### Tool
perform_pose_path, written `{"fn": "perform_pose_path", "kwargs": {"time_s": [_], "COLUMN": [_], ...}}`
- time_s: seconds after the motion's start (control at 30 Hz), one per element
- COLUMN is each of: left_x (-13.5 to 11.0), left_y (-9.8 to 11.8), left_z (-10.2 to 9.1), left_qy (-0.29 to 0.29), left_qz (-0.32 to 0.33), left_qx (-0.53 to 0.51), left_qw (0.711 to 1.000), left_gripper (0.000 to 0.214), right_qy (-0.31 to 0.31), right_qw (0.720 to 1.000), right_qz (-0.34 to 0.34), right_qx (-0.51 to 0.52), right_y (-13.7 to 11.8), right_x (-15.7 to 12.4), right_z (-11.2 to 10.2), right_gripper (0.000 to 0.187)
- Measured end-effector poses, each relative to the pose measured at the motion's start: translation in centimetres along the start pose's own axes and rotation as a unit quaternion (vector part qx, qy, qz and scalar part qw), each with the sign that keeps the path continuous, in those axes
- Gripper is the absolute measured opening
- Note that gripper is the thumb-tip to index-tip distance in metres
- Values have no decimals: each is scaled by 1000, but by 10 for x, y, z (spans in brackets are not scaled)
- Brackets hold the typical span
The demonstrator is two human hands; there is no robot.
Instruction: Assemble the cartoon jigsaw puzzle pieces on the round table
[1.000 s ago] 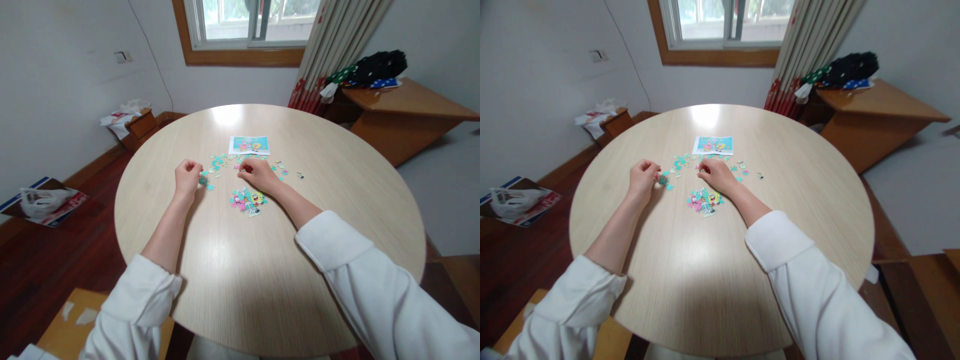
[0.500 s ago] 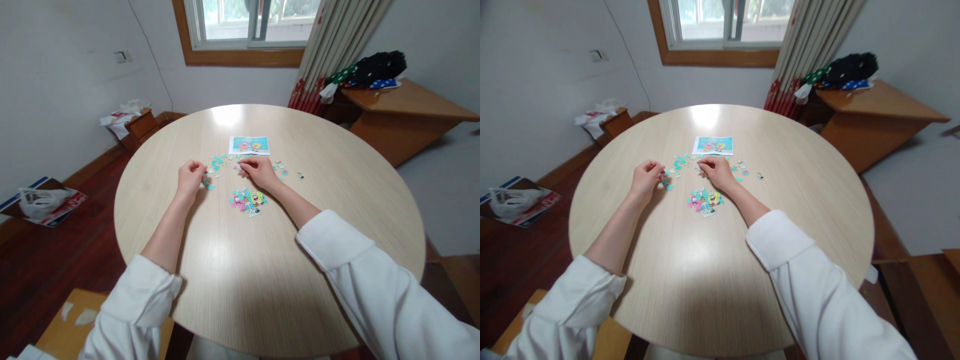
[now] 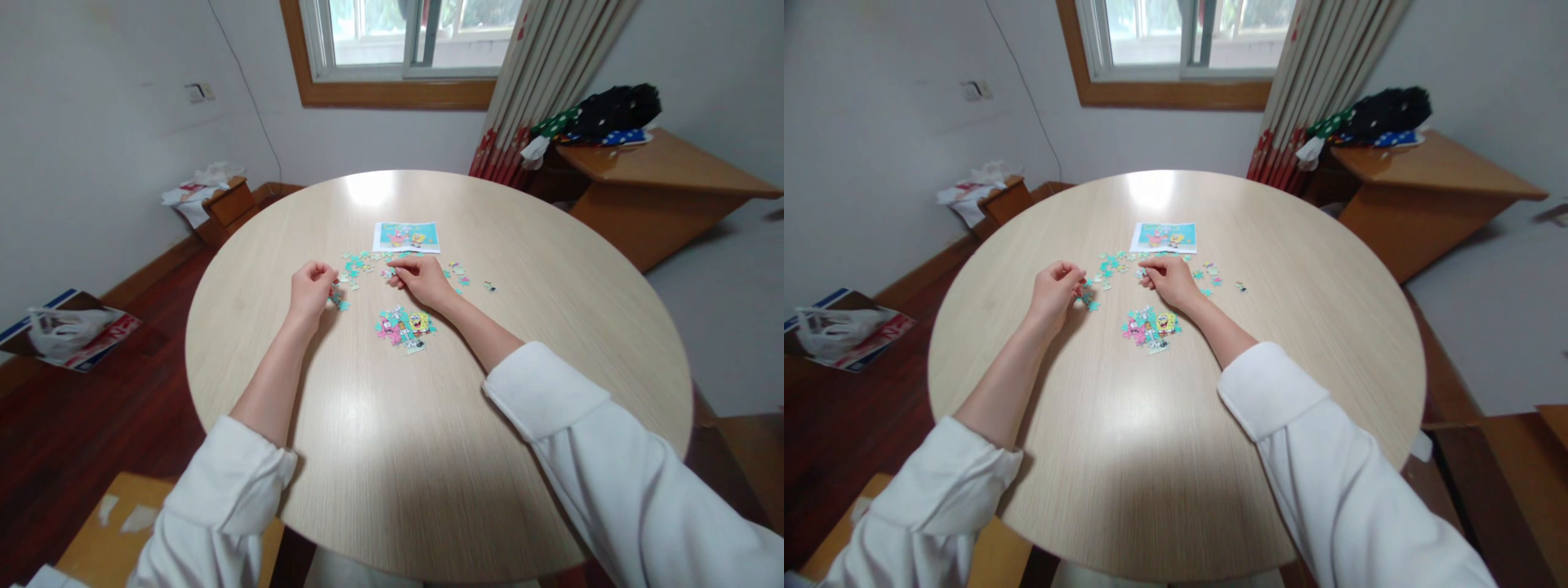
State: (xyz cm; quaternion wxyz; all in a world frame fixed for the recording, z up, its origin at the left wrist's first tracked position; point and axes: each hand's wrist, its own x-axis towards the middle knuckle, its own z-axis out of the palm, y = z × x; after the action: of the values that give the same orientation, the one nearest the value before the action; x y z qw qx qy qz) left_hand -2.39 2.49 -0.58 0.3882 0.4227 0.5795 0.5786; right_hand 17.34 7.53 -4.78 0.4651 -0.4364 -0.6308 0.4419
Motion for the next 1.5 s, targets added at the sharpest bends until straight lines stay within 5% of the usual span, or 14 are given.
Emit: {"fn": "perform_pose_path", "kwargs": {"time_s": [0.53,1.5], "left_x": [-3,-3], "left_y": [4,3], "left_z": [-1,0], "left_qy": [8,-1], "left_qz": [-3,-2], "left_qx": [9,11], "left_qw": [1000,1000], "left_gripper": [15,13], "right_qy": [-1,-6], "right_qw": [998,1000], "right_qz": [-15,2], "right_qx": [-63,-23], "right_y": [-3,-11], "right_x": [-2,-3], "right_z": [-2,0], "right_gripper": [37,25]}}
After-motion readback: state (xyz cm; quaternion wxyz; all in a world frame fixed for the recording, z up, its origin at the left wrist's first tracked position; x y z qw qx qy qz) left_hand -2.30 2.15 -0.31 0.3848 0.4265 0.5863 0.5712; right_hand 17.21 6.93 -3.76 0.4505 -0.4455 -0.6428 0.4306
